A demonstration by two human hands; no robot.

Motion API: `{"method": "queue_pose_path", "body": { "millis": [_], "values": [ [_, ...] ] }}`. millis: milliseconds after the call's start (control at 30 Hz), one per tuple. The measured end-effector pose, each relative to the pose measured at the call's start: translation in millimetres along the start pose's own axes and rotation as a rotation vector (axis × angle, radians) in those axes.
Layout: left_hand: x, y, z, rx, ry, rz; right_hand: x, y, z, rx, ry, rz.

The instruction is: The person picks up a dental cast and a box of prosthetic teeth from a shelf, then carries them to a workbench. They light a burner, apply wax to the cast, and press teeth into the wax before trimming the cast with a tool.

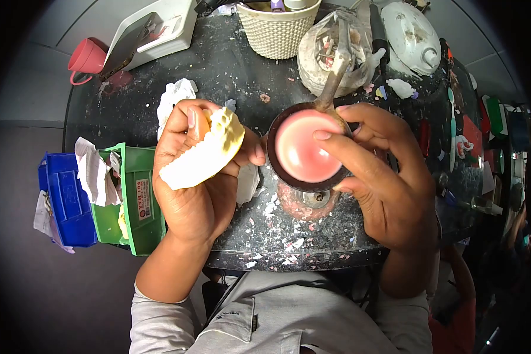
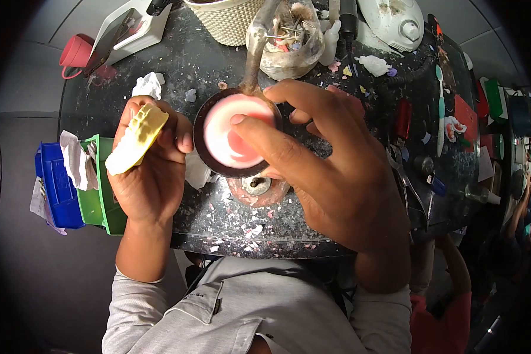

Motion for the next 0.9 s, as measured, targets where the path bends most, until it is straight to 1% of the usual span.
{"method": "queue_pose_path", "body": {
  "millis": [100,300,400,467,533,600,667,900],
  "values": [
    [-5.0,0.9,2.3,0.025,-0.054,-0.026,1.2,-1.4,-2.2,0.035,0.072,-0.006],
    [-2.2,0.6,1.0,0.022,-0.076,-0.040,1.5,-1.0,-2.9,0.018,0.075,-0.013],
    [1.6,0.0,-0.7,-0.003,0.010,-0.014,1.9,-1.3,-3.2,0.021,0.076,-0.015],
    [-3.1,0.8,1.8,0.023,-0.076,-0.037,1.5,-1.0,-3.2,0.020,0.069,-0.013],
    [-3.7,0.7,2.1,0.027,-0.068,-0.031,1.8,-0.3,-4.5,0.020,0.062,-0.011],
    [-2.4,0.5,1.2,0.031,-0.061,-0.025,2.3,0.7,-6.3,-0.061,0.023,-0.050],
    [1.7,-0.4,-1.0,0.002,0.007,0.007,1.1,0.6,-5.6,-0.048,0.036,-0.046],
    [1.9,-0.4,-1.1,0.001,-0.004,0.004,-0.4,0.4,-4.5,-0.014,0.045,-0.022]
  ]
}}
Point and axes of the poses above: each hand's wrist, its own y-axis away from the middle knuckle, its own x-axis out of the back of the hand, z = x × y, the point moved 2 cm from there along -y, towards the middle knuckle, and after that the axes turned 15 degrees about -x, right-handed, at the moved point
